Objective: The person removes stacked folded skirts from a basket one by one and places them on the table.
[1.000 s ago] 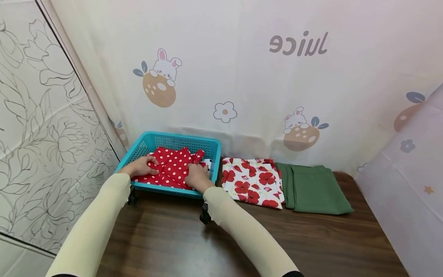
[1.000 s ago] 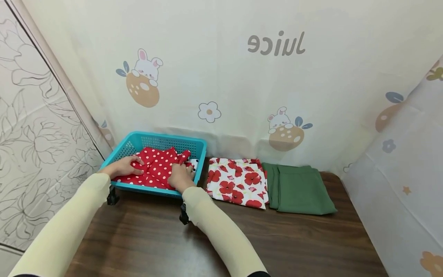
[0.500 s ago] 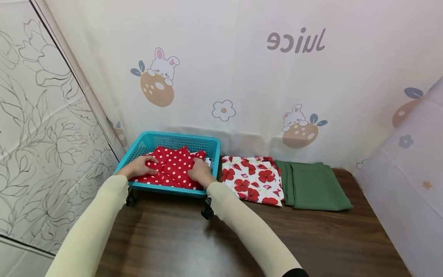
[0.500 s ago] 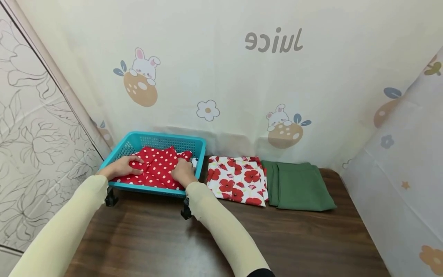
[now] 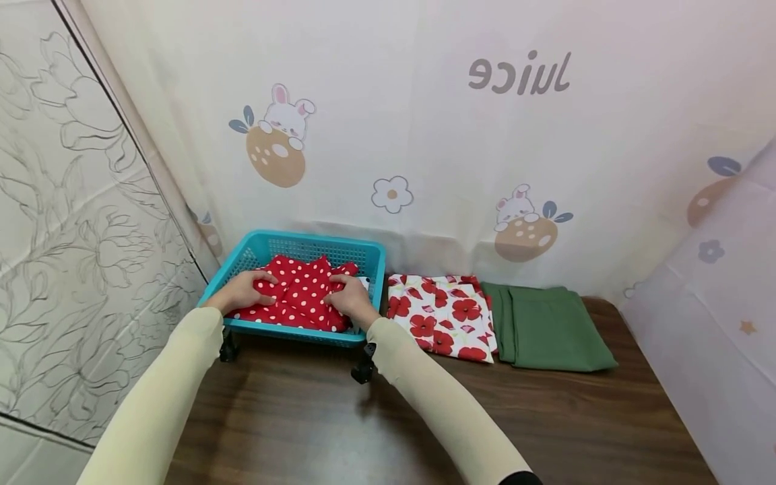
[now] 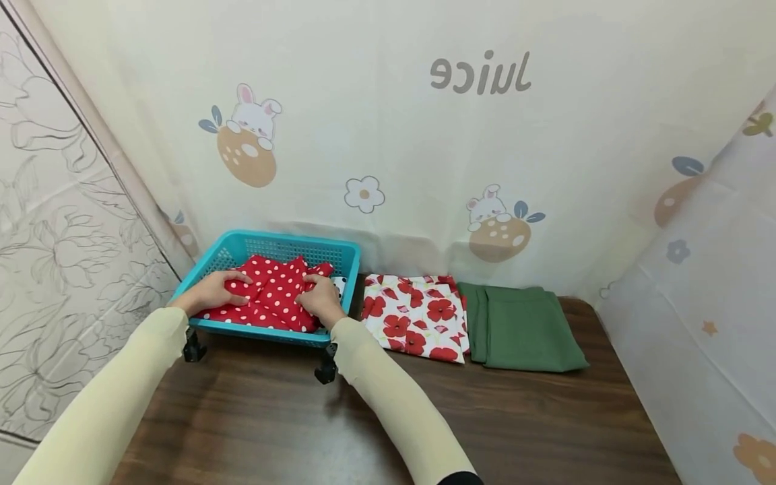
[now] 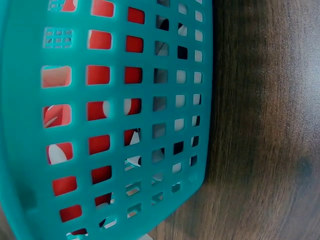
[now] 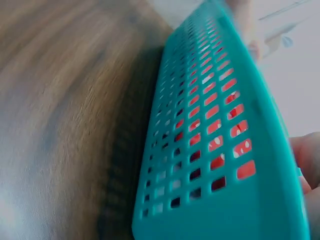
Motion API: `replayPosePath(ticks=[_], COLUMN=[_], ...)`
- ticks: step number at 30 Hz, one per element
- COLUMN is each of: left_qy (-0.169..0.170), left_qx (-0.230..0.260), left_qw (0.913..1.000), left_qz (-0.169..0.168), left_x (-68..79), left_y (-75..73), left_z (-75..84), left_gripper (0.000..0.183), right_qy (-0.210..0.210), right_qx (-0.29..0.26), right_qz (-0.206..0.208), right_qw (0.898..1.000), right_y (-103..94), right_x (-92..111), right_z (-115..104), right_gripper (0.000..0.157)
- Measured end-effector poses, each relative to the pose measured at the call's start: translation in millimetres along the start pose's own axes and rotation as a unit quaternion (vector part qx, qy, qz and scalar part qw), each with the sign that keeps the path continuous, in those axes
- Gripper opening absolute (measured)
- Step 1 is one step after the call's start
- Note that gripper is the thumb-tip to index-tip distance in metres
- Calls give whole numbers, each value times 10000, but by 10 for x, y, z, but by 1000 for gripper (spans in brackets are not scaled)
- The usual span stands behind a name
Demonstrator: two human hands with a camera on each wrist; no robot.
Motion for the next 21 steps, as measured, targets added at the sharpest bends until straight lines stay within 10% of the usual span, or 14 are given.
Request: replayPosePath(ticks=[7, 21], left_qy=[-83, 189], left_qx=[-18, 240], left_qw=[9999, 9995], left_qz=[-67, -47], left_x=[-27, 4], left_y=[16, 18], left_z=[-25, 42], left_gripper=[64, 73], right_qy=[584, -38], right_qx=[-446, 225], right_qz=[-666, -1183], right_qw=[9951, 9927], right_y=[40, 225], right_x=[-10, 14], right_z=[14, 16], right_gripper=[73, 72])
Point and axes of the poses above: each hand's wrist, its own x-axis away from the middle knuckle, its own y-axis out of the palm, z = x × y, the point moved 9 cm from there along -x, towards the middle knuckle, and after that the axes turned 11 degrees about -x, right-handed, at the moved point
